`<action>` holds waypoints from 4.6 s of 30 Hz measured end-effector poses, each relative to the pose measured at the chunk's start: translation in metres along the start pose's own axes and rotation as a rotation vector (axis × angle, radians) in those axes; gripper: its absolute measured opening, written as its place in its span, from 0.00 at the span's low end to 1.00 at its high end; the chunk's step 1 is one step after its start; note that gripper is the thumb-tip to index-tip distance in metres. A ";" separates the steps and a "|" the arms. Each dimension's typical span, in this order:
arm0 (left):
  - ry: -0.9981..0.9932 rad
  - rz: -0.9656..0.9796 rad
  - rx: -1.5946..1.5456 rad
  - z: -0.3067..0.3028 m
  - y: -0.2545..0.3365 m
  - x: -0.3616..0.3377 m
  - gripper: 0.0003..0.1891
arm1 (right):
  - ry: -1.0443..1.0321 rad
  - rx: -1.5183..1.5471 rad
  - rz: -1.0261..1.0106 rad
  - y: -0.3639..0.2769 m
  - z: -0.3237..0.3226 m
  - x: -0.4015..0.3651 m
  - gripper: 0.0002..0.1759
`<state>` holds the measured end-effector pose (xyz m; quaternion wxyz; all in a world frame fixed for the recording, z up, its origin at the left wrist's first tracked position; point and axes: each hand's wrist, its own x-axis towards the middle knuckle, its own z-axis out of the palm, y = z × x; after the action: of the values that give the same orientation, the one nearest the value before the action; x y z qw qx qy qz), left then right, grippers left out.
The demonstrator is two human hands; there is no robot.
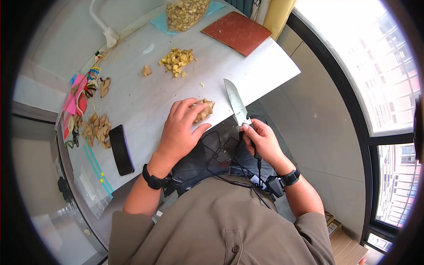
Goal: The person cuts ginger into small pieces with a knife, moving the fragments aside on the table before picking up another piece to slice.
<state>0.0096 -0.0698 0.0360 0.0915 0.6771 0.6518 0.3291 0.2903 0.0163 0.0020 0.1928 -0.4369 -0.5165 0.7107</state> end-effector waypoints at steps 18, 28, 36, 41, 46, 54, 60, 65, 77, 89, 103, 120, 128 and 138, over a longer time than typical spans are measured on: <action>0.132 0.043 0.025 0.026 0.010 0.002 0.26 | 0.089 -0.627 -0.179 -0.027 0.016 -0.005 0.20; 0.192 0.085 0.099 0.038 0.011 0.005 0.21 | 0.145 -0.921 -0.323 -0.039 0.026 -0.004 0.16; 0.184 0.096 0.124 0.039 0.011 0.005 0.21 | 0.148 -1.114 -0.457 -0.045 0.027 -0.007 0.11; 0.162 0.146 0.144 0.040 0.003 0.006 0.20 | 0.134 -1.236 -0.420 -0.058 0.027 -0.015 0.12; 0.166 0.161 0.153 0.040 0.003 0.008 0.20 | 0.118 -1.271 -0.393 -0.055 0.026 -0.020 0.14; 0.178 0.161 0.101 0.040 0.004 0.010 0.21 | 0.045 -1.408 -0.371 -0.073 0.034 -0.008 0.13; 0.179 0.170 0.095 0.038 0.003 0.008 0.21 | 0.055 -1.423 -0.444 -0.059 0.042 0.013 0.11; 0.215 0.168 0.102 0.042 0.002 0.005 0.20 | 0.123 -1.226 -0.456 -0.050 0.037 0.020 0.13; 0.216 0.166 0.121 0.042 0.003 0.005 0.19 | 0.147 -1.083 -0.318 -0.054 0.032 -0.002 0.13; 0.210 0.161 0.116 0.041 0.005 0.007 0.19 | 0.143 -1.116 -0.402 -0.046 0.032 -0.011 0.11; 0.180 0.162 0.115 0.042 0.004 0.009 0.19 | 0.049 -1.333 -0.344 -0.070 0.031 -0.014 0.12; 0.201 0.160 0.119 0.040 0.002 0.001 0.18 | 0.116 -0.988 -0.356 -0.040 0.035 0.021 0.13; 0.200 0.180 0.129 0.041 0.005 0.004 0.17 | 0.121 -0.989 -0.337 -0.039 0.030 0.000 0.14; 0.193 0.152 0.110 0.040 0.006 0.005 0.17 | 0.114 -1.020 -0.396 -0.034 0.023 -0.009 0.11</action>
<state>0.0367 -0.0540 0.0100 -0.0340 0.6937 0.6216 0.3624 0.2705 0.0101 0.0388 0.1146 -0.4073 -0.8565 0.2956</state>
